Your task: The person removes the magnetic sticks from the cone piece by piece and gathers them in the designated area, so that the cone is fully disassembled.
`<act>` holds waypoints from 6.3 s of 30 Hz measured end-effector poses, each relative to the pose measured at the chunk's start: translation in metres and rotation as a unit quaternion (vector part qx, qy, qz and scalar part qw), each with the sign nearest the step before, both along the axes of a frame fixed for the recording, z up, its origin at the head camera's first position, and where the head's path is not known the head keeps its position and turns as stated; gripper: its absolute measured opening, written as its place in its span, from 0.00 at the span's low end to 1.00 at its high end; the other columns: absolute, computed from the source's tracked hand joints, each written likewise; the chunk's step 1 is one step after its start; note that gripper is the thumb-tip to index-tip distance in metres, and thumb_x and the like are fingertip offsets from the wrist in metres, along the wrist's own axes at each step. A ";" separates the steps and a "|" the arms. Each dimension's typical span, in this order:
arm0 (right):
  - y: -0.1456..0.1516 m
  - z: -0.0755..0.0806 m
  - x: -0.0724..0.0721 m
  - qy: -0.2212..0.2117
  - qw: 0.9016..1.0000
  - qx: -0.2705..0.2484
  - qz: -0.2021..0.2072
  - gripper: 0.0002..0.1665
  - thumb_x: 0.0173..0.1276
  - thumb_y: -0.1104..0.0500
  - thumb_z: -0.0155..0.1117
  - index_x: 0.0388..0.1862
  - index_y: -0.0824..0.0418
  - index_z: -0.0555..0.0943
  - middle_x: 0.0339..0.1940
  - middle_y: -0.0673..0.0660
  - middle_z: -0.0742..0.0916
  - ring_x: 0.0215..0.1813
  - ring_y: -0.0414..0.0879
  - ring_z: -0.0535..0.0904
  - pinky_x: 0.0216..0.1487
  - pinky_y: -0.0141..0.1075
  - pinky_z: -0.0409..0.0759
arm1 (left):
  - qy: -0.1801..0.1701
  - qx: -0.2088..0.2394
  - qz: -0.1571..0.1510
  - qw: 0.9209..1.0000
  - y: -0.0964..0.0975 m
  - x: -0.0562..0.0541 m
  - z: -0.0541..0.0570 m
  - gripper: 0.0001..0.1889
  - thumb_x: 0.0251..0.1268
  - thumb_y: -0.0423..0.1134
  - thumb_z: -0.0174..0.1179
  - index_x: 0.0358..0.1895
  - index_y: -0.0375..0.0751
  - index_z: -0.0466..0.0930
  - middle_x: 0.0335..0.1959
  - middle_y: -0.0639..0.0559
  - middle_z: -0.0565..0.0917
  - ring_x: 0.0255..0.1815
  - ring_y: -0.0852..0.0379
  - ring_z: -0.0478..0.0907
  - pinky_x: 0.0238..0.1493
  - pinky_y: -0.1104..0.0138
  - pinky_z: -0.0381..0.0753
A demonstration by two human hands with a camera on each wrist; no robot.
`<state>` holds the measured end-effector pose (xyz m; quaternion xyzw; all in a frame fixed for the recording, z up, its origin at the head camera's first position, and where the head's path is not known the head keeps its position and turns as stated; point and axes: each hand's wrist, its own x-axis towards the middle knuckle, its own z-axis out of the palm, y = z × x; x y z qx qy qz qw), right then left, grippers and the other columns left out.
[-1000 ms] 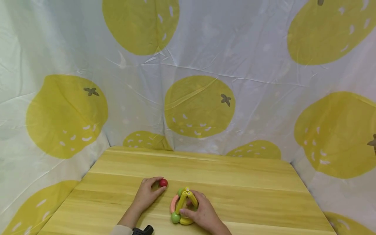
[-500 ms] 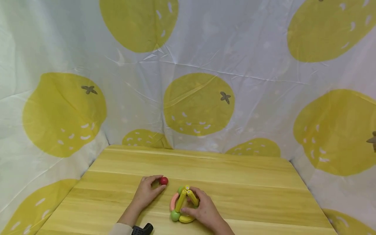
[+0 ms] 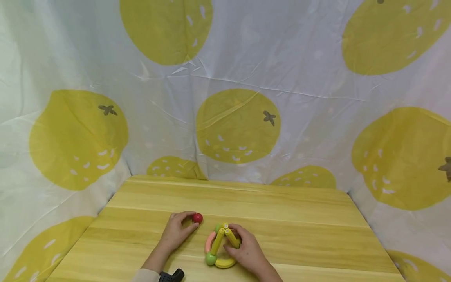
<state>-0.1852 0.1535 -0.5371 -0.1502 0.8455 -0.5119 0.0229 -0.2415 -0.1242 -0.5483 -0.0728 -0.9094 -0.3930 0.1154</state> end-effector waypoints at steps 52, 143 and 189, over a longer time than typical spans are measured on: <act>0.048 0.008 -0.013 -0.030 0.999 0.037 0.013 0.19 0.63 0.49 0.77 0.51 0.53 0.87 0.55 0.52 0.88 0.62 0.51 0.80 0.63 0.40 0.77 | -0.065 0.015 -0.259 0.963 0.073 0.049 0.045 0.09 0.65 0.43 0.71 0.45 0.48 0.84 0.37 0.61 0.85 0.37 0.69 0.80 0.39 0.74 0.81; 0.061 0.004 -0.020 -0.037 0.999 0.027 -0.020 0.20 0.61 0.53 0.78 0.52 0.52 0.86 0.59 0.53 0.85 0.65 0.54 0.79 0.62 0.32 0.78 | -0.096 -0.022 -0.071 0.993 -0.036 0.009 0.025 0.19 0.53 0.52 0.78 0.45 0.50 0.86 0.43 0.58 0.85 0.47 0.57 0.77 0.51 0.57 0.79; 0.056 0.004 -0.011 -0.038 0.993 -0.035 0.105 0.09 0.65 0.58 0.74 0.43 0.56 0.88 0.55 0.58 0.88 0.58 0.37 0.81 0.61 0.25 0.74 | 0.065 -0.040 -0.213 0.974 0.079 0.060 0.027 0.11 0.71 0.43 0.64 0.52 0.45 0.84 0.43 0.58 0.83 0.40 0.72 0.79 0.39 0.78 0.82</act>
